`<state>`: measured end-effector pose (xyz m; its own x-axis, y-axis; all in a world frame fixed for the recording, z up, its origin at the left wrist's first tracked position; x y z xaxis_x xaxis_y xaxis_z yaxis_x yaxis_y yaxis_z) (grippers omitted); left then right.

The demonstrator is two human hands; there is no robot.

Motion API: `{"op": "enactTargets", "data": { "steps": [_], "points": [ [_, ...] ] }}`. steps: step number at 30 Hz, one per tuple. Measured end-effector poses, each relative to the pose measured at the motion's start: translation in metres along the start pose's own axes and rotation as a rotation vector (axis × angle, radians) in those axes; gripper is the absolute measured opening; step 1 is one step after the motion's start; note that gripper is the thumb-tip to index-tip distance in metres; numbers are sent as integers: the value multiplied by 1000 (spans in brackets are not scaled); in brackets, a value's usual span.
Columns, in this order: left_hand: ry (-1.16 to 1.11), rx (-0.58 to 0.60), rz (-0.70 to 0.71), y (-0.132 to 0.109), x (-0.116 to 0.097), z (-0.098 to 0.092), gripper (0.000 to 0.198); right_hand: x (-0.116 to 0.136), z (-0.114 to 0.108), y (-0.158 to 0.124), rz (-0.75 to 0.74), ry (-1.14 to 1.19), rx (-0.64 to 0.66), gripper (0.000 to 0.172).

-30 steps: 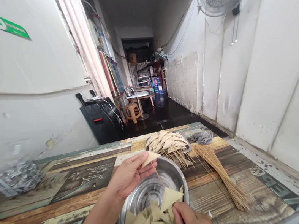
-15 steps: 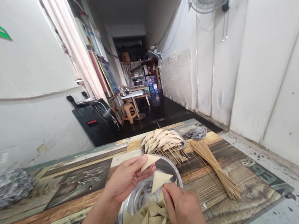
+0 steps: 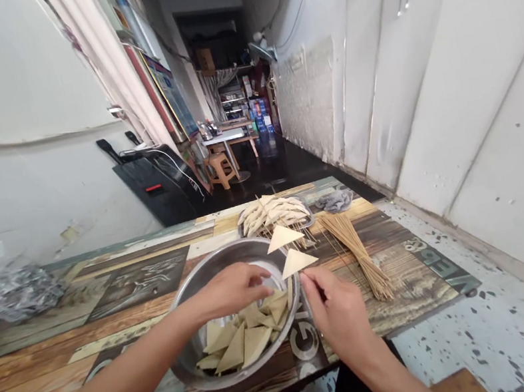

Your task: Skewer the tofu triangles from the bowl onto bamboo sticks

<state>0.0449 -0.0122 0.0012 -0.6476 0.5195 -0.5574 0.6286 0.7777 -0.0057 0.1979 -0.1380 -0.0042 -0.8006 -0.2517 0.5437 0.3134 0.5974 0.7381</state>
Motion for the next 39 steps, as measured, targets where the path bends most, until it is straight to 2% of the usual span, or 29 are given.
{"op": "enactTargets", "data": {
  "steps": [2, 4, 10, 12, 14, 17, 21, 24, 28, 31, 33, 37, 39],
  "points": [
    [137, 81, 56, 3, -3, 13, 40, -2, -7, -3, 14, 10, -6, 17],
    [190, 113, 56, 6, -5, 23, 40, -4, -12, -6, 25, 19, -12, 16],
    [290, 76, 7, 8, -11, 36, 39, -13, -19, -12, 48, 37, -22, 17],
    [277, 51, 12, 7, -12, 36, 37, -14, -20, -14, 49, 47, -13, 17],
    [232, 43, 6, 6, -13, 35, 26, -16, -19, -16, 52, 52, -4, 17],
    [197, 82, 7, 7, -13, 30, 11, -17, -18, -19, 55, 50, 10, 16],
    [219, 181, 59, 12, -5, 18, 22, -19, -15, -22, 44, 55, 22, 17],
    [99, 204, 38, 15, 10, 11, 28, -19, -13, -24, 26, 70, 21, 18],
    [-43, 121, -38, 15, 32, 5, 33, -17, -8, -28, 13, 94, 49, 19],
    [-252, 14, -91, 11, 38, -4, 36, -15, -2, -32, 13, 134, 86, 19],
    [-376, -34, -114, 7, 35, -14, 34, -14, 4, -34, 12, 158, 107, 20],
    [-536, -174, -60, -3, 18, -39, 22, -12, 11, -37, 15, 165, 115, 20],
    [-674, -250, -96, -7, 13, -49, 22, -10, 12, -38, 2, 171, 110, 19]
  ]
}}
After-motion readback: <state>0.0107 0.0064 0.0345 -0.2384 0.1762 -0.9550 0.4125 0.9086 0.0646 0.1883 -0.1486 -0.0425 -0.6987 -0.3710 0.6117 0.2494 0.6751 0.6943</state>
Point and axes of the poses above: each hand's wrist, its own y-axis towards the middle knuckle, its own z-axis out of the palm, x = y × z, the point moved 3 cm from there along y, towards the middle knuckle, and after that the axes turned 10 degrees about -x, right-handed, at the moved point
